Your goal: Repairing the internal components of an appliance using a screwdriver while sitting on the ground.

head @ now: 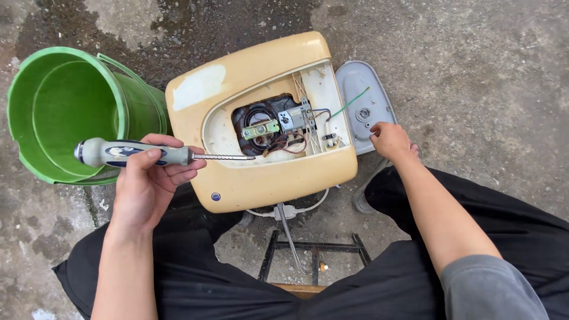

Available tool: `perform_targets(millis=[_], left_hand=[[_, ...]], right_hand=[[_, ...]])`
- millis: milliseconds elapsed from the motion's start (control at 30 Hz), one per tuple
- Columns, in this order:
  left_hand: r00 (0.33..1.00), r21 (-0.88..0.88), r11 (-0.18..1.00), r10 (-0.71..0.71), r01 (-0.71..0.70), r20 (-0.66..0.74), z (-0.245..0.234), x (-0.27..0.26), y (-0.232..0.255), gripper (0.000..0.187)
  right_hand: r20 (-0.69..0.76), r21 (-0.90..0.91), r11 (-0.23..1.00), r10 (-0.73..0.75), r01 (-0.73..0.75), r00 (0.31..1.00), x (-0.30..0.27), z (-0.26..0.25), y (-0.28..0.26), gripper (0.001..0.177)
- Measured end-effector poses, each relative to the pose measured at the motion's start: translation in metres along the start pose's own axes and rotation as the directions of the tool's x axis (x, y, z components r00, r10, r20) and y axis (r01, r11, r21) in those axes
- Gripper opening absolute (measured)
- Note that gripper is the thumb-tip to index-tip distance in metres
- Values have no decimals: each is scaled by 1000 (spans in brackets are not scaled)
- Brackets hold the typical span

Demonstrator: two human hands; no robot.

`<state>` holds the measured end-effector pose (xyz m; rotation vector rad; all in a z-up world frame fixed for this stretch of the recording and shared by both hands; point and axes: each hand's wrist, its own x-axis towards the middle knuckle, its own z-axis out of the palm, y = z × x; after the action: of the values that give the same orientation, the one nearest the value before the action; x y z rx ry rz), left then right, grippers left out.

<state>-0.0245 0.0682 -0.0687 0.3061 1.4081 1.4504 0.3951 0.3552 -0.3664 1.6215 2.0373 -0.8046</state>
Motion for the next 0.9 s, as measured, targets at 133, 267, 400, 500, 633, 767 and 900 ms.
perform_targets(millis=[133,267,400,500,633,767,900], left_hand=[[998,-89,995,39,-42,-41,-8,27,-1,36],[998,-192,980,33,-43,-55,-6,43,-6,37],[999,-197,980,1,-11,-48,-3,62,-13,38],[999,-200,980,-17,7,-50,-6,66,-17,39],[998,-214,977,-18,5,-59,-8,67,-14,39],[998,-229,973,-7,-6,-54,-10,65,-13,40],[998,-221,975,-6,-8,-60,-11,62,-12,39]], right_hand=[[54,-114,987,-108,114,993,40,47,-13,31],[161,-71,997,-12,24,987,74,104,-6,35],[144,-20,996,85,-82,986,108,123,2,32],[87,-73,997,43,-37,995,102,117,-3,27],[68,-69,997,-23,28,997,77,86,-30,29],[32,-143,986,-78,81,996,91,111,-10,27],[18,-149,983,-101,102,995,92,112,-6,25]])
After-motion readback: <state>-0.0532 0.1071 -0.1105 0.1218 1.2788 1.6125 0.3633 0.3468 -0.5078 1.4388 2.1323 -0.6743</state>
